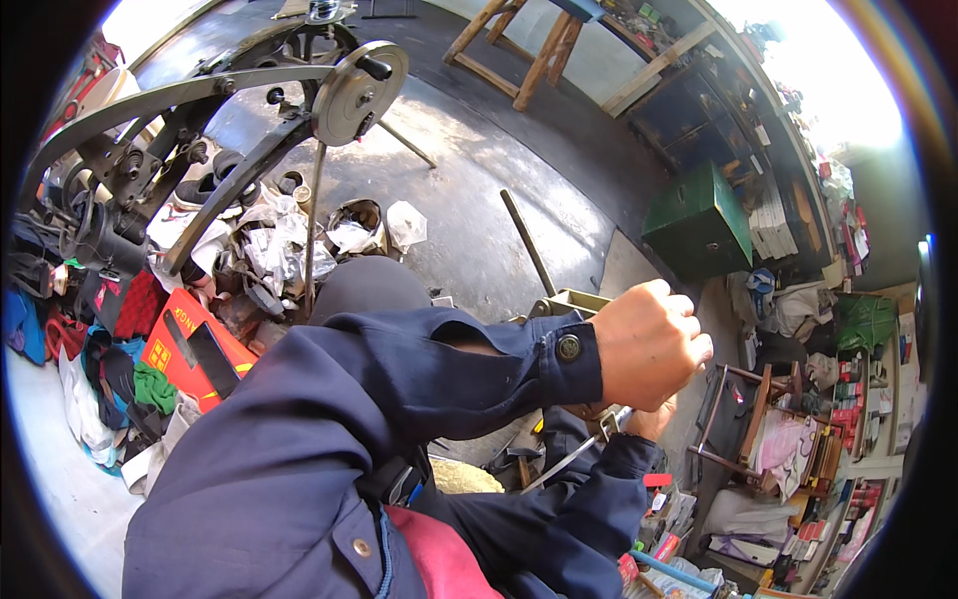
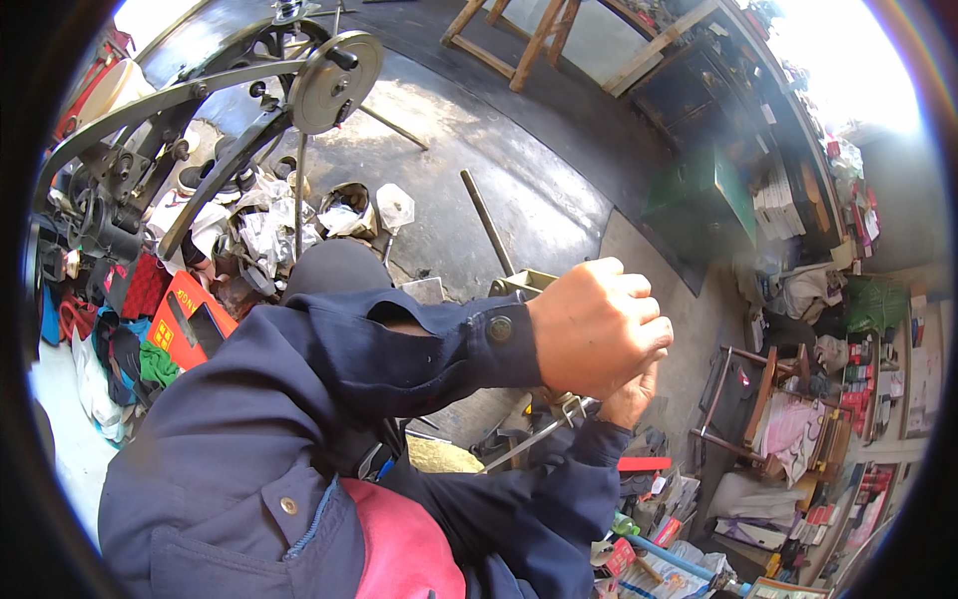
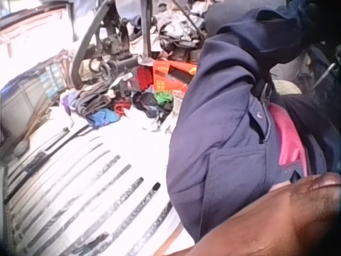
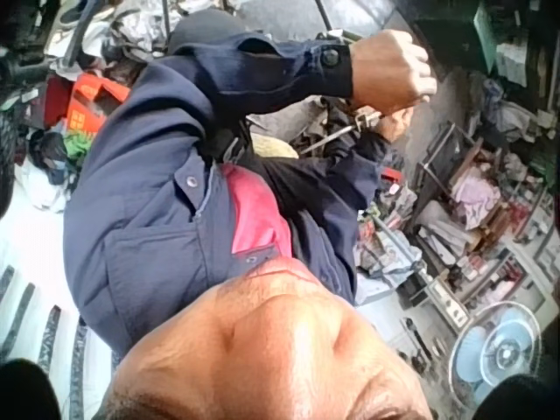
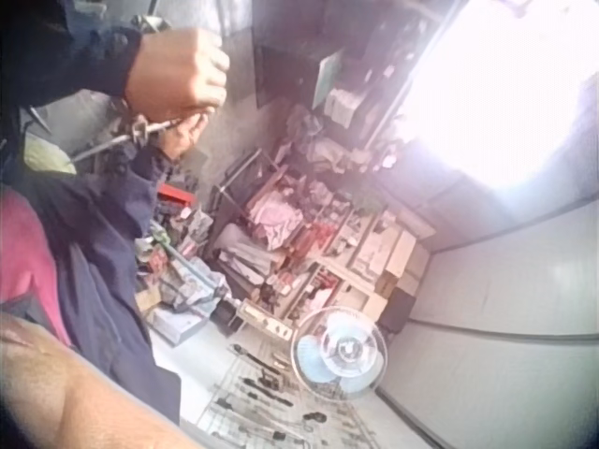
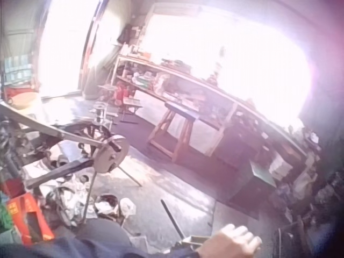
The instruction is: The person assembles a metal device by inserting a threaded rod into a frame and tightening it with a wrench. They then wipe the rod with a cloth and continue adjusting the assembly.
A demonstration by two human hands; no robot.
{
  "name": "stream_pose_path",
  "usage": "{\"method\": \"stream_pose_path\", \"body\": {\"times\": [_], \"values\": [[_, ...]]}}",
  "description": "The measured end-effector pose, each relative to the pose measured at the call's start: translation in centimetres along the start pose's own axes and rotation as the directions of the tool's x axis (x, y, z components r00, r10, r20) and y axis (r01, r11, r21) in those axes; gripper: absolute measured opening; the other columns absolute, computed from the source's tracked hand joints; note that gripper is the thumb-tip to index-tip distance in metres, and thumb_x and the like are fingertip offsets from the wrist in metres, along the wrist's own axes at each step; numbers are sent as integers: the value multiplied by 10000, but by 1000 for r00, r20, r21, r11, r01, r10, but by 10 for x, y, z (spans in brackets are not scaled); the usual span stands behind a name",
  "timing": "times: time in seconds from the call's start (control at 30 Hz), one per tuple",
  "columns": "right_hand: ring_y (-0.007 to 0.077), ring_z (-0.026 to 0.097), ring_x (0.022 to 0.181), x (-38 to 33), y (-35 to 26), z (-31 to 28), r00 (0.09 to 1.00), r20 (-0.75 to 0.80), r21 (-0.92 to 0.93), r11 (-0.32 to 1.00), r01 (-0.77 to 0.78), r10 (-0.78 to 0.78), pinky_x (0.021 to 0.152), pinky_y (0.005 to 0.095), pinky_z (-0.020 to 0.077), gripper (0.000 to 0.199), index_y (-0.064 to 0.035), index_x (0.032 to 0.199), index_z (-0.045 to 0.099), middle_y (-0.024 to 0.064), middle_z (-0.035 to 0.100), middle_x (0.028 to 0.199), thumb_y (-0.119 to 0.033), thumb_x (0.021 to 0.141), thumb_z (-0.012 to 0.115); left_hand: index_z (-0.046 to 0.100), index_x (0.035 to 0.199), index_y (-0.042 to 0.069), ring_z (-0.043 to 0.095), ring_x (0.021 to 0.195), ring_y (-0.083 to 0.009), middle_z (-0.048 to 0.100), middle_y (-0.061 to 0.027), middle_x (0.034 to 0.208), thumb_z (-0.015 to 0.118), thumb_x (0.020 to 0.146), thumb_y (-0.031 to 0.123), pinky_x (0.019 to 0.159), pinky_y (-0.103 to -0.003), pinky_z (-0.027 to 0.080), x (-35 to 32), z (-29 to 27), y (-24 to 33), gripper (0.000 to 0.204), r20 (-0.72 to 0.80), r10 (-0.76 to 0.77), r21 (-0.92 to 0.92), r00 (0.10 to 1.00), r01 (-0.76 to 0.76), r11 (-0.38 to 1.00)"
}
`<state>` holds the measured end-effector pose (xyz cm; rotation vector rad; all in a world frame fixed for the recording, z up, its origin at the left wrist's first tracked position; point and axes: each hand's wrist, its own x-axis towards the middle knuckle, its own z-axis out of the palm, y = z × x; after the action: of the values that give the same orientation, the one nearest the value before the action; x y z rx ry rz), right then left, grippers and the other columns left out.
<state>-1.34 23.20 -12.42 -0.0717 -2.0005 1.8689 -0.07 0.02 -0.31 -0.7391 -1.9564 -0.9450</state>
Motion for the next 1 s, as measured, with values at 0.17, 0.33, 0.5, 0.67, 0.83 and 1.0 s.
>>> {"method": "stream_pose_path", "body": {"times": [0.17, 0.33, 0.5, 0.67, 0.83, 1.0], "values": [[136, 593, 601, -56, 44, -40, 853, 266, -126, 893, -431, 449, 527, 292, 506, 343, -43, 1124, 644, 57, 653, 786, -372, 1041, 597, 675, 789, 131, 653, 759, -207, 655, -13, 740, 720, 832, 245, 647, -358, 484, 0, -2, 1, 130, 32, -1, 14, 999, 0, 1000], [186, 587, 547, -151, 38, -12, 531, 455, -184, 659, -729, 715, 519, 294, 473, 751, -24, 887, 661, 102, 626, 701, -659, 1057, 297, 669, 804, 125, 654, 761, -219, 655, -24, 744, 717, 839, 240, 652, -359, 485, 2, -8, -4, 130, 16, -30, 33, 999, 29, 999], [183, 491, 597, -232, -80, 8, 473, 656, 398, 262, -879, 589, 565, 326, 400, 793, -17, 1063, 609, 94, 562, 720, -770, 984, 372, 662, 806, 125, 646, 761, -215, 646, -22, 741, 710, 841, 233, 660, -360, 474, 1, -6, -7, 123, 19, -25, 42, 1000, 24, 999], [156, 498, 433, -198, -143, 5, 812, 520, 354, 798, -488, 266, 409, 293, 391, 357, 50, 866, 611, 84, 562, 598, -258, 951, 768, 658, 797, 129, 635, 756, -207, 633, -13, 731, 697, 853, 235, 667, -362, 459, 0, -1, 0, 126, 40, 14, 28, 999, -15, 999], [99, 371, 397, -113, -154, -3, 978, 117, -26, 984, 178, -174, 383, 253, 291, 431, -71, 694, 449, -4, 394, 487, -264, 1056, 581, 649, 779, 129, 636, 762, -205, 630, -12, 729, 700, 841, 234, 676, -359, 461, -2, -5, 7, 132, 58, 29, 25, 998, -30, 999], [31, 443, 547, -5, -117, -11, 997, 7, -248, 966, 77, -77, 495, 198, 355, 219, -56, 1000, 575, -32, 521, 688, -263, 1043, 632, 650, 772, 129, 637, 768, -208, 634, -15, 733, 701, 820, 225, 688, -359, 464, -2, -6, 4, 118, 43, 32, -5, 999, -32, 999]]}}
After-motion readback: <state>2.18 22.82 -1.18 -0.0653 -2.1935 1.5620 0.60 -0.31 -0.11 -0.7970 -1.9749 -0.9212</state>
